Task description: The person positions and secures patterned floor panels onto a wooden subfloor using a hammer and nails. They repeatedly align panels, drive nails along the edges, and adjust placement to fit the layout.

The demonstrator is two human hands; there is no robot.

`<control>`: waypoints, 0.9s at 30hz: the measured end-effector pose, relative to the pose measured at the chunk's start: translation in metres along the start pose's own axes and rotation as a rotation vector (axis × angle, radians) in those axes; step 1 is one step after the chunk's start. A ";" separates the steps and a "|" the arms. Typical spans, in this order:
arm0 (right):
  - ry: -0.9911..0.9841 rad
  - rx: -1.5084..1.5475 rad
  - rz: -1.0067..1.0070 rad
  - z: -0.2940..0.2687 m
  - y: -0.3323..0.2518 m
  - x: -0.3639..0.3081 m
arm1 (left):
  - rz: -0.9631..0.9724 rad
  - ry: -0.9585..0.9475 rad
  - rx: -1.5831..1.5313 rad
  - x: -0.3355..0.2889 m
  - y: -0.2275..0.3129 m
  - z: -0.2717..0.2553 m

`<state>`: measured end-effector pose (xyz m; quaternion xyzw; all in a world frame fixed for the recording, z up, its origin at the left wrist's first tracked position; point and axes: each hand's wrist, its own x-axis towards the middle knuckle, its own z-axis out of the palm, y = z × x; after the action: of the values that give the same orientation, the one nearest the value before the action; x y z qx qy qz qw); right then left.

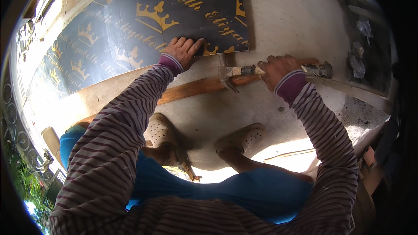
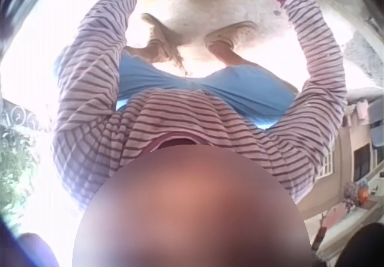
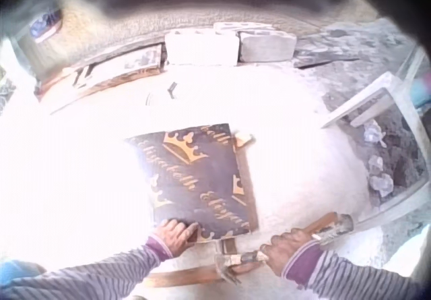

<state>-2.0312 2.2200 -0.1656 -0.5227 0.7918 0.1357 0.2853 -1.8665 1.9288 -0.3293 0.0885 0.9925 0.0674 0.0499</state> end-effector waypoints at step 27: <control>0.446 1.026 0.190 0.078 -0.007 -0.058 | 0.052 -0.032 0.080 -0.002 0.004 -0.001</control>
<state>-1.9835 2.3004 -0.1926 -0.2595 0.8411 -0.3550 0.3149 -1.8640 1.9318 -0.3275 0.1175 0.9909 0.0278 0.0603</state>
